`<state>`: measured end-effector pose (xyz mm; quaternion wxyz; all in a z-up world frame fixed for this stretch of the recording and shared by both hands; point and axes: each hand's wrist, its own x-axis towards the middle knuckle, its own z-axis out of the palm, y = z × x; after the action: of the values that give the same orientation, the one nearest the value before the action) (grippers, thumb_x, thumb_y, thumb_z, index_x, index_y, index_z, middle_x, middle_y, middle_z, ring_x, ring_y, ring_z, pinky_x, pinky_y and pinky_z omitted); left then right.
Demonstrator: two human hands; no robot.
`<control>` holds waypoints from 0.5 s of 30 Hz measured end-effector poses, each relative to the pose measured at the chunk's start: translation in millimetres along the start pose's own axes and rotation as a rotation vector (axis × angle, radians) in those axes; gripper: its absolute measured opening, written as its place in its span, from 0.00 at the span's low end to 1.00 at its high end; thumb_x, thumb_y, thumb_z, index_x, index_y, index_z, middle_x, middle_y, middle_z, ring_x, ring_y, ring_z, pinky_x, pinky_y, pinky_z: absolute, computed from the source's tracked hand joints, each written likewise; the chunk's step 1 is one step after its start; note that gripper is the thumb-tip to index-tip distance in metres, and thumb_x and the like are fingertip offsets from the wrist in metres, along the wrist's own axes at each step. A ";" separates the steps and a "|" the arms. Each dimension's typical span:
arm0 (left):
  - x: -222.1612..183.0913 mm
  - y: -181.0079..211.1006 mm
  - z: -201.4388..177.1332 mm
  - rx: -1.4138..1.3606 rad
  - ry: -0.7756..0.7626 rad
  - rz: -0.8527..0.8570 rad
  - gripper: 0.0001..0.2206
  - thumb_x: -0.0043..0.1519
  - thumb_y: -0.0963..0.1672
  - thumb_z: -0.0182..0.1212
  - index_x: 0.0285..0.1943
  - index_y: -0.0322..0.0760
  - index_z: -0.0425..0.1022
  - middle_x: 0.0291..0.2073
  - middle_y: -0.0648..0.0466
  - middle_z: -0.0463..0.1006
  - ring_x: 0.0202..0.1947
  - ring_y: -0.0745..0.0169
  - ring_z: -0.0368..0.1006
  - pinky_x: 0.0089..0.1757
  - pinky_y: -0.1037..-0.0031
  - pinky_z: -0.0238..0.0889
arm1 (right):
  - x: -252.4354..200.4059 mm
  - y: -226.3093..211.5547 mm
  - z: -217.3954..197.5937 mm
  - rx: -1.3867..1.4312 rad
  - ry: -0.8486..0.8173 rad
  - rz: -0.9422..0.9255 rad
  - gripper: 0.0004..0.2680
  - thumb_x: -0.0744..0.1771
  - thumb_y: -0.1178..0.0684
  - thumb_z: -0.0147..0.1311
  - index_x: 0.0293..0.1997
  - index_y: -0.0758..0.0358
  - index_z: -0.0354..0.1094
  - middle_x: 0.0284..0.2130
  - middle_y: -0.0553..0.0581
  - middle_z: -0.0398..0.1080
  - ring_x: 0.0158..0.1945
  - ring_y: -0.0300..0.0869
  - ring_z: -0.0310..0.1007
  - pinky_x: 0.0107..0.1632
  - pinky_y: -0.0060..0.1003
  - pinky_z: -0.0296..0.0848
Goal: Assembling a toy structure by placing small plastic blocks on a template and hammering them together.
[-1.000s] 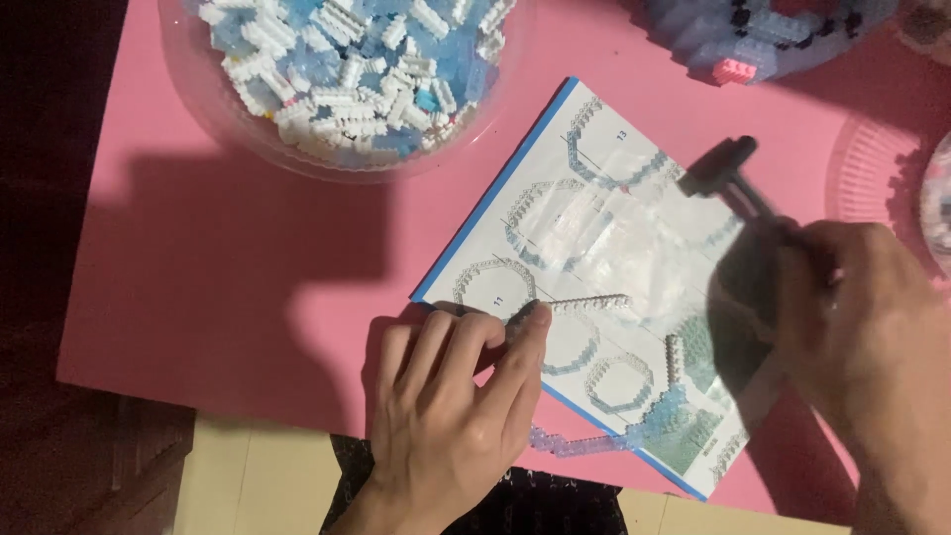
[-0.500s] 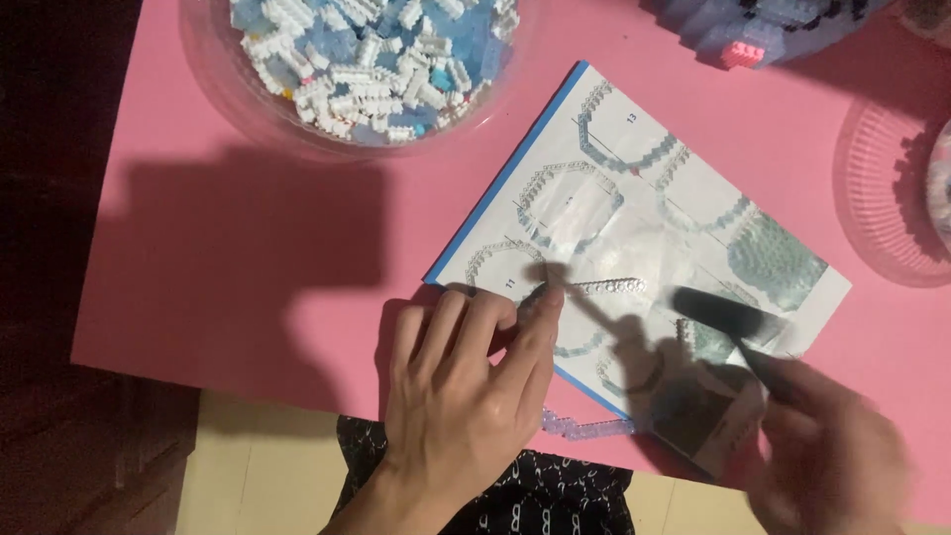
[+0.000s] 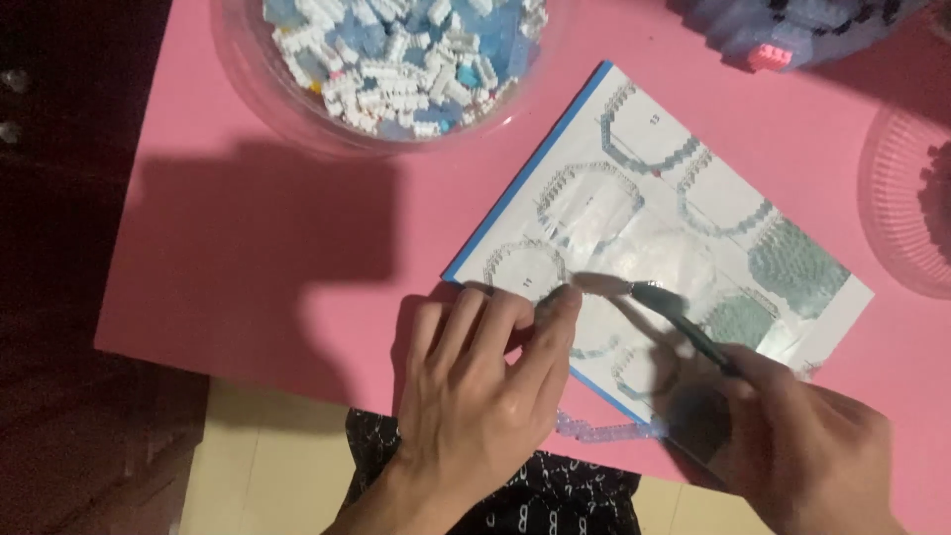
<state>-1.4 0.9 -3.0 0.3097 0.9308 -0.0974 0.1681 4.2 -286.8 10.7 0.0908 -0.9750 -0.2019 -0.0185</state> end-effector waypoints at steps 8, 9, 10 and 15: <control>2.1 1.3 -3.3 0.016 -0.004 0.004 0.15 0.65 0.42 0.69 0.61 0.40 0.80 0.35 0.60 0.71 0.37 0.66 0.67 0.40 0.65 0.53 | -8.8 10.0 2.5 0.166 0.136 0.053 0.06 0.73 0.64 0.51 0.52 0.66 0.74 0.28 0.61 0.74 0.29 0.42 0.77 0.39 0.31 0.74; 3.2 2.3 -4.4 0.011 -0.004 -0.005 0.16 0.66 0.43 0.70 0.62 0.38 0.80 0.35 0.60 0.71 0.37 0.66 0.67 0.39 0.65 0.53 | -7.5 6.7 3.2 0.183 0.143 0.031 0.05 0.73 0.64 0.52 0.51 0.66 0.74 0.27 0.60 0.73 0.29 0.42 0.77 0.38 0.31 0.74; 3.9 2.8 -4.5 0.012 -0.001 -0.007 0.16 0.66 0.43 0.70 0.62 0.38 0.80 0.35 0.60 0.71 0.37 0.66 0.67 0.39 0.65 0.53 | -5.5 3.0 4.7 0.204 0.146 0.006 0.04 0.73 0.63 0.53 0.50 0.65 0.74 0.26 0.60 0.73 0.29 0.42 0.77 0.38 0.30 0.74; 4.2 3.1 -4.6 0.012 0.000 -0.004 0.16 0.65 0.43 0.70 0.61 0.38 0.80 0.35 0.59 0.72 0.38 0.65 0.68 0.40 0.65 0.53 | 19.1 24.2 1.1 0.273 0.256 0.434 0.07 0.77 0.61 0.52 0.59 0.75 0.68 0.37 0.62 0.70 0.37 0.46 0.73 0.44 0.34 0.72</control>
<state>0.4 1.0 3.8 0.3045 0.9328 -0.0948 0.1679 31.4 -301.0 7.0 0.2480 -0.9639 0.0238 -0.0940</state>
